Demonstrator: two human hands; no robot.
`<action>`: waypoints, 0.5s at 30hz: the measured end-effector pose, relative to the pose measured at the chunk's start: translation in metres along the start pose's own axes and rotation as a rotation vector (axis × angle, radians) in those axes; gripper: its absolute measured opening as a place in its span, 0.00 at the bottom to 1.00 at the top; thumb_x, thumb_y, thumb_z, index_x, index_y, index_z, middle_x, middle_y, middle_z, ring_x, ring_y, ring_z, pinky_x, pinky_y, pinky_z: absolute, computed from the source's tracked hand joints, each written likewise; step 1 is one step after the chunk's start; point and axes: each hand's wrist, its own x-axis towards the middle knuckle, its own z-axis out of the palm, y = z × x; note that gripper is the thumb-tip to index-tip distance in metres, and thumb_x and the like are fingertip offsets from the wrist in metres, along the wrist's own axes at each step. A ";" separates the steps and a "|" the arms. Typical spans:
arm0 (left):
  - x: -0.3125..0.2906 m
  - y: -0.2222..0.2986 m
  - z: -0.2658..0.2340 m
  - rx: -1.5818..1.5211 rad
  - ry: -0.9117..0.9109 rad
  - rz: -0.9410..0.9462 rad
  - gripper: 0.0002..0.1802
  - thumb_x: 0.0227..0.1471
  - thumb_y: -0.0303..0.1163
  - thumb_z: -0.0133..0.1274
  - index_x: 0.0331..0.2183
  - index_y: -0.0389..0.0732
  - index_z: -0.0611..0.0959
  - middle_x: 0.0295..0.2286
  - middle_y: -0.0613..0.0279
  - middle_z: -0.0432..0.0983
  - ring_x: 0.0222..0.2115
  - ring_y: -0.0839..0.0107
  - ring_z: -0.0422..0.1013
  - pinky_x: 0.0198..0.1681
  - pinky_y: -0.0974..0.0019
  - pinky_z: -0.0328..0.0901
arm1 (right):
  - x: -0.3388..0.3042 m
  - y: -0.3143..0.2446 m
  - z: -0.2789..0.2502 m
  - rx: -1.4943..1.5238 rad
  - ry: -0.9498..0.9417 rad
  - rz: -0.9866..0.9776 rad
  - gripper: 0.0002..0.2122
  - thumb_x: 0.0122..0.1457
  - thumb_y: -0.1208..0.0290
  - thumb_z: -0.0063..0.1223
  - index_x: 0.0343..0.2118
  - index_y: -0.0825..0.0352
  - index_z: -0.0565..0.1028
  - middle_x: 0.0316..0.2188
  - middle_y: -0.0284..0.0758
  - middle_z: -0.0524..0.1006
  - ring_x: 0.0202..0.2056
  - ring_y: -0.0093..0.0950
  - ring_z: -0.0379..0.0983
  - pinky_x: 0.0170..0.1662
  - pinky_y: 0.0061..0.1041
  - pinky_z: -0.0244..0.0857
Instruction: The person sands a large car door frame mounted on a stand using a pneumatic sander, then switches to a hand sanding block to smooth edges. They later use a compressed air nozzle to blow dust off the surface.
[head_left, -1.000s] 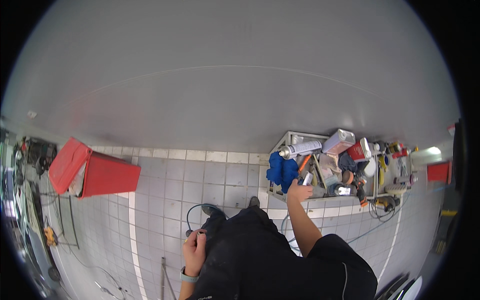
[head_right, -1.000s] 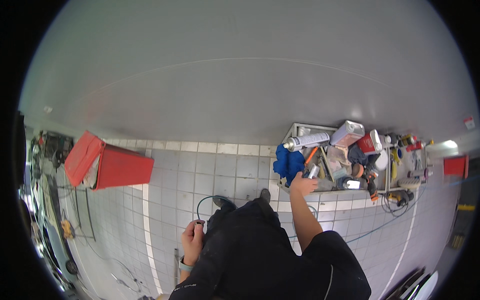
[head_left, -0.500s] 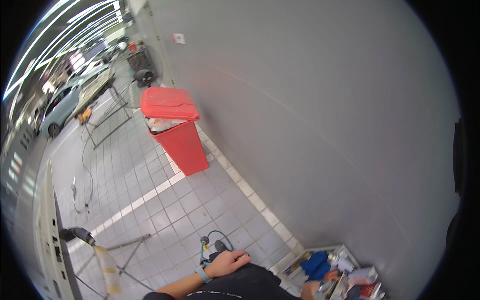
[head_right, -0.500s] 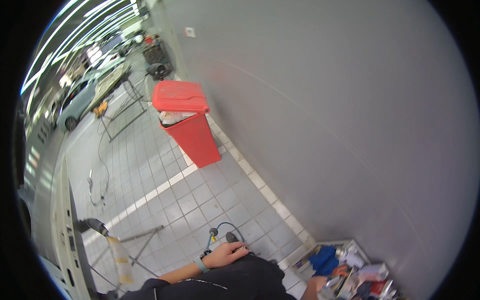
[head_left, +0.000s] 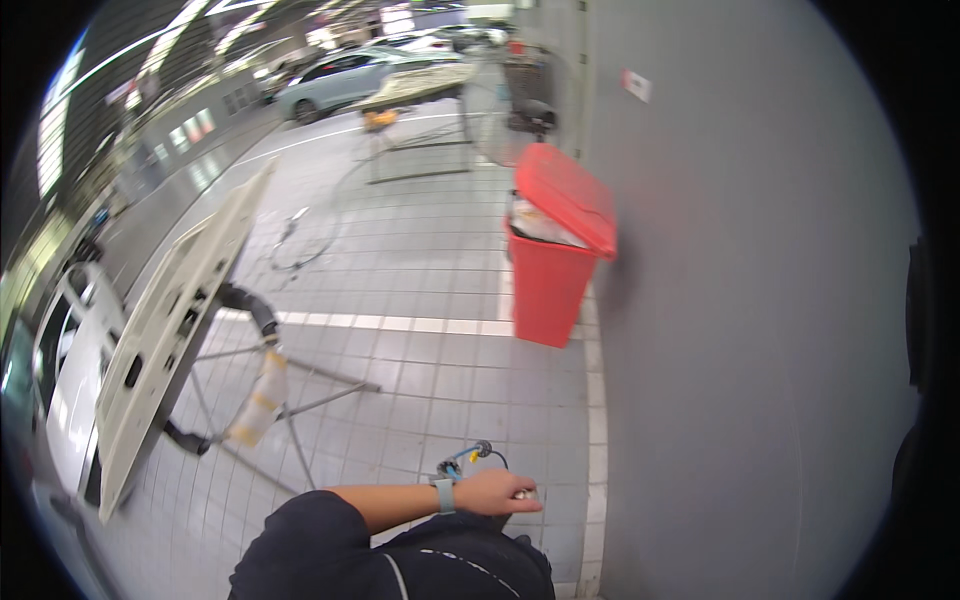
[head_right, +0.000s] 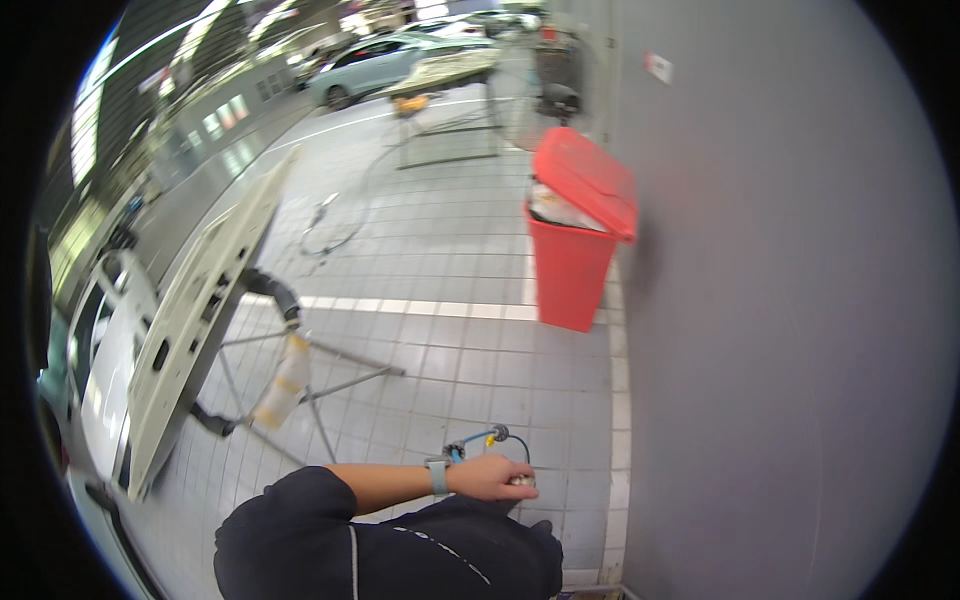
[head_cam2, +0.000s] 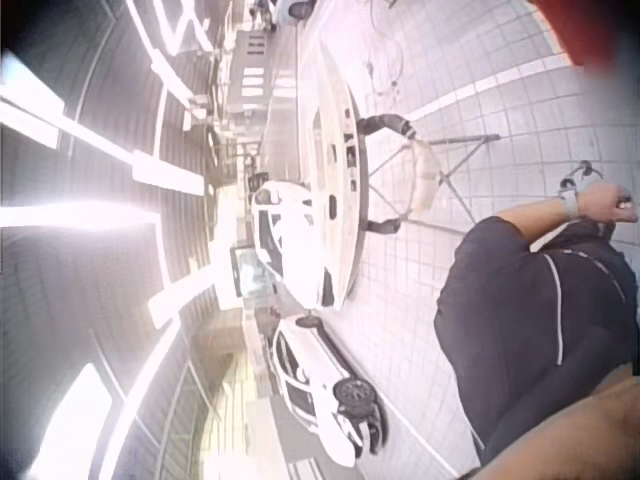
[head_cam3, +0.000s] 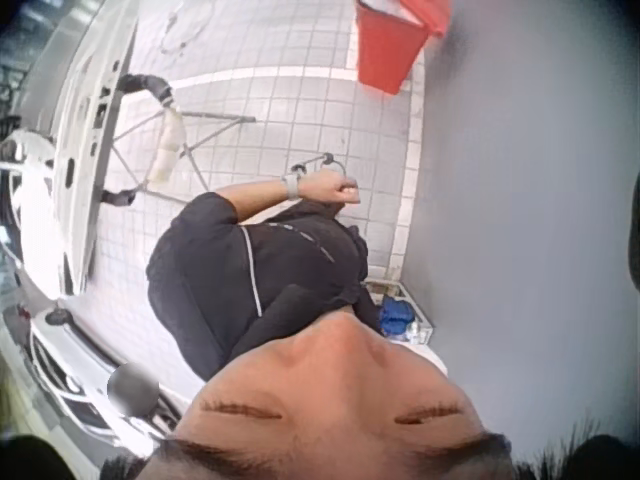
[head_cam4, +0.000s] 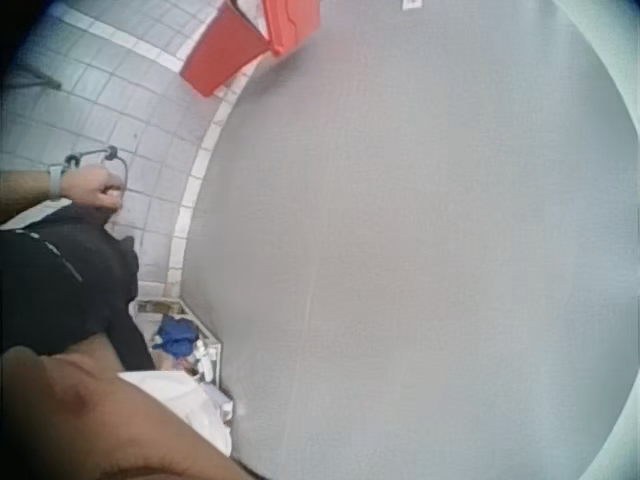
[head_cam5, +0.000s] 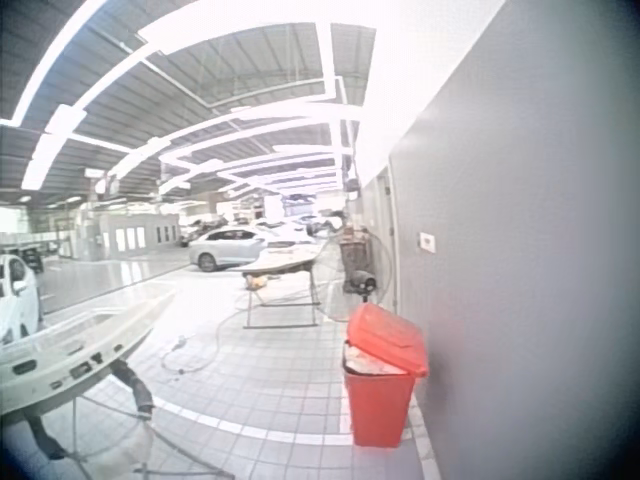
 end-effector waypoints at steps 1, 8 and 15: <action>-0.008 0.002 0.009 -0.003 0.032 -0.024 0.23 0.58 0.53 0.55 0.34 0.39 0.80 0.23 0.47 0.78 0.27 0.46 0.75 0.31 0.51 0.68 | 0.006 -0.004 -0.005 -0.015 -0.014 -0.033 0.25 0.61 0.56 0.55 0.57 0.66 0.71 0.47 0.46 0.78 0.55 0.40 0.74 0.61 0.40 0.61; -0.048 0.021 0.103 -0.135 0.193 -0.086 0.19 0.54 0.47 0.58 0.30 0.38 0.79 0.22 0.44 0.76 0.29 0.41 0.74 0.32 0.46 0.67 | 0.044 0.009 -0.033 -0.020 -0.093 -0.218 0.25 0.61 0.53 0.55 0.55 0.64 0.74 0.45 0.46 0.80 0.55 0.40 0.74 0.64 0.40 0.56; -0.062 0.051 0.156 -0.198 0.290 -0.041 0.16 0.57 0.43 0.58 0.40 0.40 0.82 0.33 0.50 0.80 0.34 0.47 0.75 0.36 0.52 0.68 | 0.037 0.070 -0.166 0.170 -0.328 -0.344 0.25 0.60 0.50 0.56 0.54 0.63 0.77 0.43 0.45 0.82 0.56 0.40 0.74 0.67 0.41 0.52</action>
